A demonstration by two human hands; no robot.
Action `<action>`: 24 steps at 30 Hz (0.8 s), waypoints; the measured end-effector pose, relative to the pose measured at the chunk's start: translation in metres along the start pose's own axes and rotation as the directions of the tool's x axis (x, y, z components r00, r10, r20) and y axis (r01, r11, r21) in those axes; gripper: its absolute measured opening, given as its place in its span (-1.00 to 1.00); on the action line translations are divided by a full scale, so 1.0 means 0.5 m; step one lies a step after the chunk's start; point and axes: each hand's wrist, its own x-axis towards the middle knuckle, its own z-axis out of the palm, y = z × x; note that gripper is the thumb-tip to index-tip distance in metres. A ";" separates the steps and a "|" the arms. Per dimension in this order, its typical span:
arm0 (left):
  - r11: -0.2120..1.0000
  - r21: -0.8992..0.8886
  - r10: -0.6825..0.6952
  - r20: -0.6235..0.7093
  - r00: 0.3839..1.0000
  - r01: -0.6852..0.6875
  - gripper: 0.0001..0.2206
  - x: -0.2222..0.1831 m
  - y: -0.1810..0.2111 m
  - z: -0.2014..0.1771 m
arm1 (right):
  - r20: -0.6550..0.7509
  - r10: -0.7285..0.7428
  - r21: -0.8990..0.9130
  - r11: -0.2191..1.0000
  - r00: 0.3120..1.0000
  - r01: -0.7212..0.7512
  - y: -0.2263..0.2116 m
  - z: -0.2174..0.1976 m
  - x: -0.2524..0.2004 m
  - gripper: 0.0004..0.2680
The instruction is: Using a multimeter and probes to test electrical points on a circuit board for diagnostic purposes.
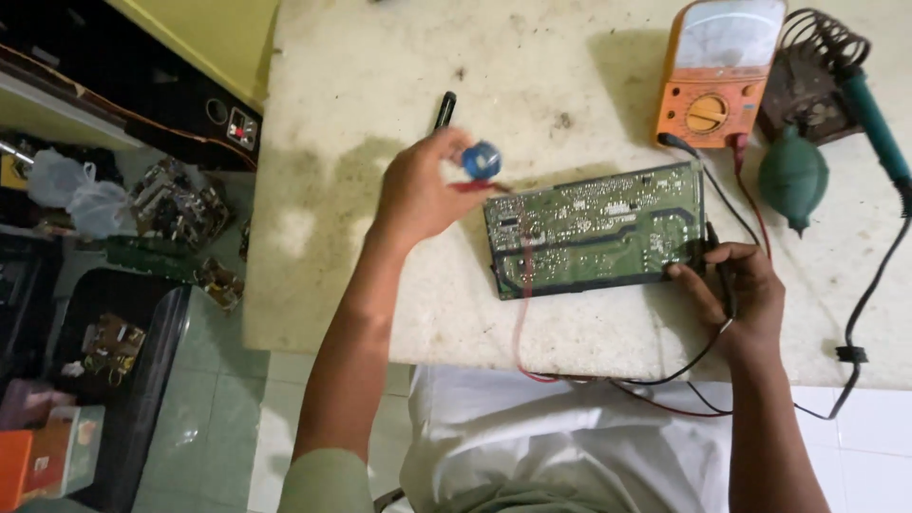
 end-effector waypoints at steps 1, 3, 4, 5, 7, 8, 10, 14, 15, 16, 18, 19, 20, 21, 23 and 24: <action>1.000 -0.001 0.008 -0.004 1.000 -0.008 -0.51 0.031 0.004 0.017 | -0.005 -0.007 -0.001 1.000 1.000 0.007 0.006 -0.002 0.001 -0.74; 0.999 0.049 0.006 0.138 0.990 -0.013 -0.69 0.094 0.015 0.051 | -0.016 -0.001 -0.042 0.999 1.000 0.000 0.018 -0.006 -0.002 -0.73; 0.999 0.047 0.012 0.142 0.990 -0.019 -0.69 0.111 0.032 0.060 | -0.022 0.000 -0.043 0.999 1.000 -0.001 0.019 -0.006 -0.002 -0.73; 0.997 0.038 -0.072 0.318 0.945 0.063 -0.70 0.128 0.049 0.068 | -0.010 -0.026 -0.023 0.999 1.000 0.026 0.021 -0.006 -0.002 -0.73; 0.989 0.045 -0.146 0.484 0.863 0.142 -0.71 0.161 0.054 0.107 | 0.001 -0.054 -0.002 0.999 0.999 0.054 0.021 -0.005 0.001 -0.74; 0.990 0.024 -0.126 0.555 0.822 0.136 -0.82 0.176 0.041 0.138 | -0.005 -0.051 -0.018 0.999 0.999 0.051 0.019 -0.004 0.002 -0.74; 0.991 0.001 -0.105 0.625 0.774 0.133 -0.91 0.195 0.025 0.181 | -0.011 -0.044 -0.036 0.998 0.999 0.044 0.012 -0.001 0.001 -0.74; 0.981 -0.042 -0.117 0.656 0.745 0.190 -0.90 0.199 0.025 0.197 | -0.017 0.034 0.013 0.999 0.999 -0.034 -0.009 0.003 -0.002 -0.76; 0.973 -0.044 -0.138 0.672 0.728 0.225 -0.84 0.197 0.025 0.189 | -0.021 0.052 -0.034 0.998 0.998 -0.053 -0.014 0.005 0.000 -0.77; 0.973 -0.043 -0.140 0.674 0.725 0.228 -0.84 0.193 0.027 0.181 | -0.020 0.056 -0.034 0.998 0.998 -0.057 -0.014 0.006 0.000 -0.77; 0.961 -0.016 -0.200 0.649 0.734 0.276 -0.79 0.188 0.031 0.163 | 0.020 0.007 -0.027 1.000 1.000 -0.006 -0.015 0.009 0.001 -0.78; 0.960 -0.016 -0.202 0.650 0.732 0.279 -0.79 0.186 0.029 0.153 | 0.022 0.009 -0.028 1.000 1.000 -0.009 -0.012 0.009 0.003 -0.78; 0.970 -0.026 -0.177 0.611 0.772 0.242 -0.79 0.184 0.026 0.145 | 0.042 -0.009 -0.019 1.000 0.999 0.010 -0.009 0.009 0.002 -0.78; 0.978 -0.033 -0.150 0.569 0.808 0.205 -0.79 0.181 0.023 0.138 | 0.061 -0.028 -0.008 1.000 0.998 0.028 -0.005 0.009 0.002 -0.78; 0.991 -0.058 -0.078 0.492 0.867 0.122 -0.80 0.162 0.008 0.117 | 0.055 -0.053 -0.096 0.994 0.997 0.058 -0.012 0.009 -0.001 -0.78; 0.997 -0.072 0.001 0.405 0.915 0.031 -0.82 0.153 0.001 0.106 | 0.050 -0.085 -0.181 0.979 0.995 0.093 -0.017 0.009 -0.002 -0.78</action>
